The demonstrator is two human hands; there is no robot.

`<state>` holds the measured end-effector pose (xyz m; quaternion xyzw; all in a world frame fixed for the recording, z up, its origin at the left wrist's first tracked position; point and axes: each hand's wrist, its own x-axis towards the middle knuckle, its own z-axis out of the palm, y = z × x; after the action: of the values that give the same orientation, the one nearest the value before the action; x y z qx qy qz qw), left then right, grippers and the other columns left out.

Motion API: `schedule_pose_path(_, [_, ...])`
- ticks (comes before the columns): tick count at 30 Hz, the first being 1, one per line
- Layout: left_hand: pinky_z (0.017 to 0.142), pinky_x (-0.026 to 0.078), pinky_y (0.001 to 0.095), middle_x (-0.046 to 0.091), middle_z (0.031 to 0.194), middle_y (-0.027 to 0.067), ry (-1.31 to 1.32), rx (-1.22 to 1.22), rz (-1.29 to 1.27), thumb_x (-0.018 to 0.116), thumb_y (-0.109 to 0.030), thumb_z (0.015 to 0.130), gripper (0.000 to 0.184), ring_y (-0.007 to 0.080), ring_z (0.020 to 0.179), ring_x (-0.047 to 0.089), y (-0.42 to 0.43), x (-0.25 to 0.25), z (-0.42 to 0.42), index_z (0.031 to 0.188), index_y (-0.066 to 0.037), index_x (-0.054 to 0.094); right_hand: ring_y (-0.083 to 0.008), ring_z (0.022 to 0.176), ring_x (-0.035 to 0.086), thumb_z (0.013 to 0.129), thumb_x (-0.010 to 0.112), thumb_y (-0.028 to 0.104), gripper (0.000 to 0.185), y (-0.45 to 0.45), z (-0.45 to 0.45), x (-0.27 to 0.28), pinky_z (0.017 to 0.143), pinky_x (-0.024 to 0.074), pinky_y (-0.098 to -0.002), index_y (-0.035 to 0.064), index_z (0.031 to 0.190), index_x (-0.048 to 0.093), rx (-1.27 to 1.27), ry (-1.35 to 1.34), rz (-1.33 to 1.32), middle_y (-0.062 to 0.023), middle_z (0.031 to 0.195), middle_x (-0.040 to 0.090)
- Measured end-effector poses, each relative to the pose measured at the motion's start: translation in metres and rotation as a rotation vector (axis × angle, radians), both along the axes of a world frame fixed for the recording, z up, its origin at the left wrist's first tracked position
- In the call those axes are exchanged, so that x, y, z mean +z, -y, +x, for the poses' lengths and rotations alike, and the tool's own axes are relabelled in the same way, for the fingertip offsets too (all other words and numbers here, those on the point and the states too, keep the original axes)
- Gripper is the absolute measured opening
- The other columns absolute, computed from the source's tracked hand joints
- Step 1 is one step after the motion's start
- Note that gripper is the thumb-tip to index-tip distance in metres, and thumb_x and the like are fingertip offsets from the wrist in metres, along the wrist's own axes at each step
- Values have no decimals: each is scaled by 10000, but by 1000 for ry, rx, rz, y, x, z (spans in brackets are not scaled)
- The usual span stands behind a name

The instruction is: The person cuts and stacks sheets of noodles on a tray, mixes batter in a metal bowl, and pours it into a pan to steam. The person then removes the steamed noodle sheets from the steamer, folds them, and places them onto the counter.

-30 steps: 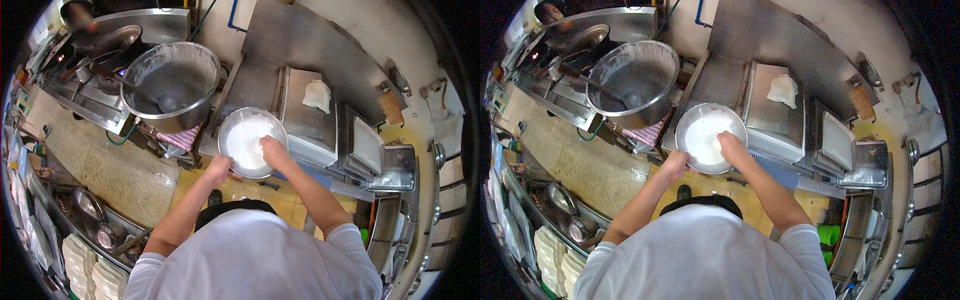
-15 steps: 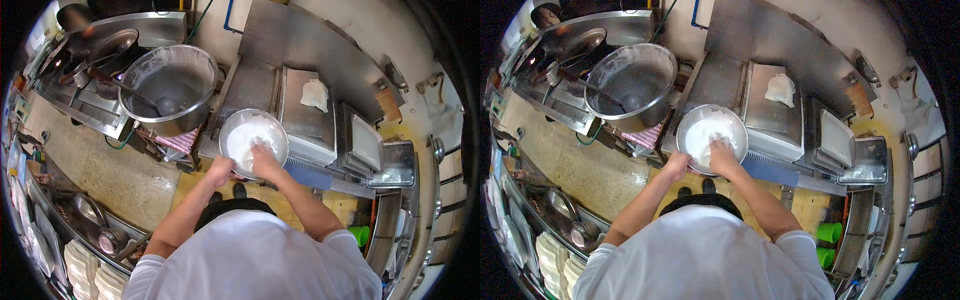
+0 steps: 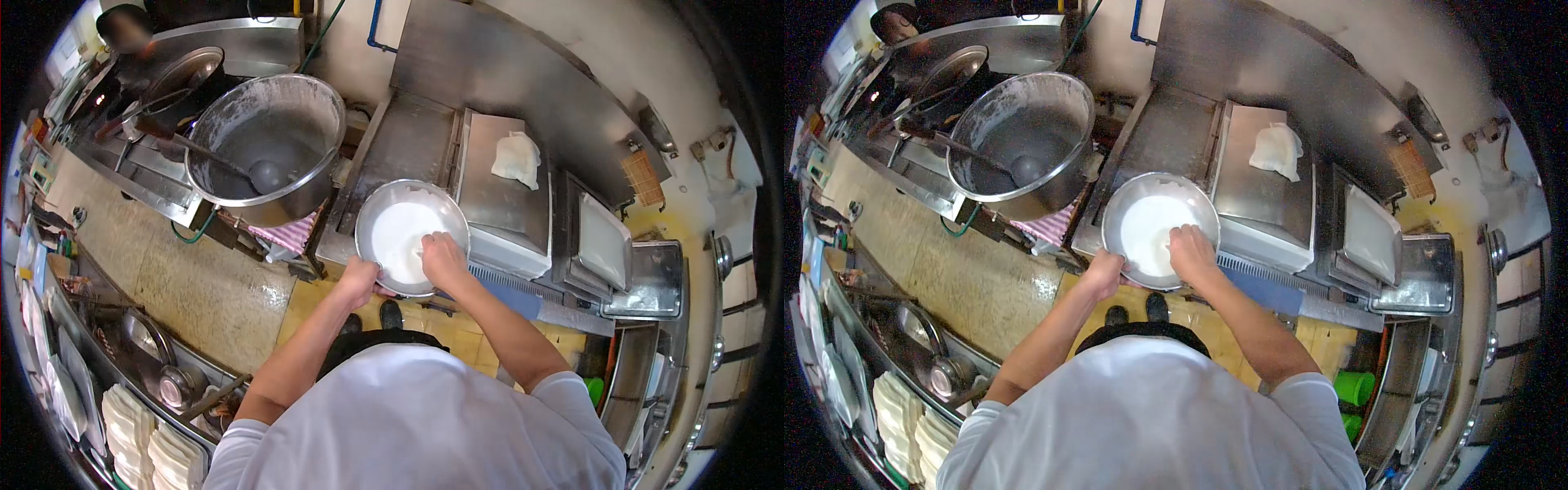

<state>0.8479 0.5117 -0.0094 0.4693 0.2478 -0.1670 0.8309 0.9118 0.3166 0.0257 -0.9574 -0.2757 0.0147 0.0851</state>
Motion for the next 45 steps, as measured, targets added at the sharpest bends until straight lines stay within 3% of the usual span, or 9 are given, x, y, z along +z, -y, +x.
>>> schedule_pose_path(8, [594,654,495,606,1065,287,4,-37,39,468,86,841,395,428,805,695,15,6,8,1208,231,465,-417,1014,633,823,639,93,238,-15,2,-15,876,528,-483,-24,1030,637,204,-246,33,-247,1072,648])
schedule_pose_path(11, [594,653,495,615,1068,274,31,-11,1,467,86,841,398,417,800,700,17,3,7,1220,209,472,-425,1091,595,841,611,86,175,-17,26,8,927,492,-485,-14,985,620,263,-25,54,-248,1117,624])
schedule_pose_path(15, [589,650,495,620,1062,262,41,-15,-14,461,80,842,406,408,793,703,21,16,10,1234,187,471,-408,1224,523,908,579,142,297,-3,47,-9,1026,433,-504,-27,1148,627,272,232,151,-243,1316,556])
schedule_pose_path(16, [588,650,495,622,1055,258,40,-16,-11,459,77,843,408,406,791,703,23,18,11,1237,183,469,-419,1334,453,938,563,223,462,-2,44,-14,1111,356,-561,0,1343,558,298,55,-7,-243,1437,490])
schedule_pose_path(20, [589,650,487,622,1039,250,18,-41,19,453,61,856,406,399,783,699,21,-1,20,1244,177,457,-426,1468,314,935,550,287,617,-6,35,9,1181,238,-620,90,1508,434,313,-165,-148,-233,1547,399])
schedule_pose_path(23, [596,650,478,621,1030,244,11,-67,23,452,57,859,400,392,792,696,19,-4,22,1243,168,463,-424,1450,340,929,525,227,579,-10,37,7,1175,257,-608,76,1485,457,182,-126,-76,-234,1537,412])
schedule_pose_path(33, [625,649,515,602,1107,273,15,-48,37,449,61,867,423,405,862,685,5,-3,20,1280,154,447,-428,1419,391,939,523,167,460,10,43,8,1159,325,-560,55,1384,558,631,-283,-291,-187,1519,457])
schedule_pose_path(40, [612,651,504,598,1054,269,16,-43,37,456,54,861,376,420,803,681,7,2,19,1204,207,474,-430,1447,347,955,557,326,576,-10,38,-1,1187,259,-599,52,1456,485,484,-160,-282,-204,1551,410])
schedule_pose_path(45, [695,634,546,601,1090,198,-19,-107,20,441,36,891,436,342,893,654,-1,-4,24,1324,85,435,-434,1404,408,952,529,215,490,-23,48,-2,1166,327,-541,29,1405,528,356,-127,-147,-208,1507,464])
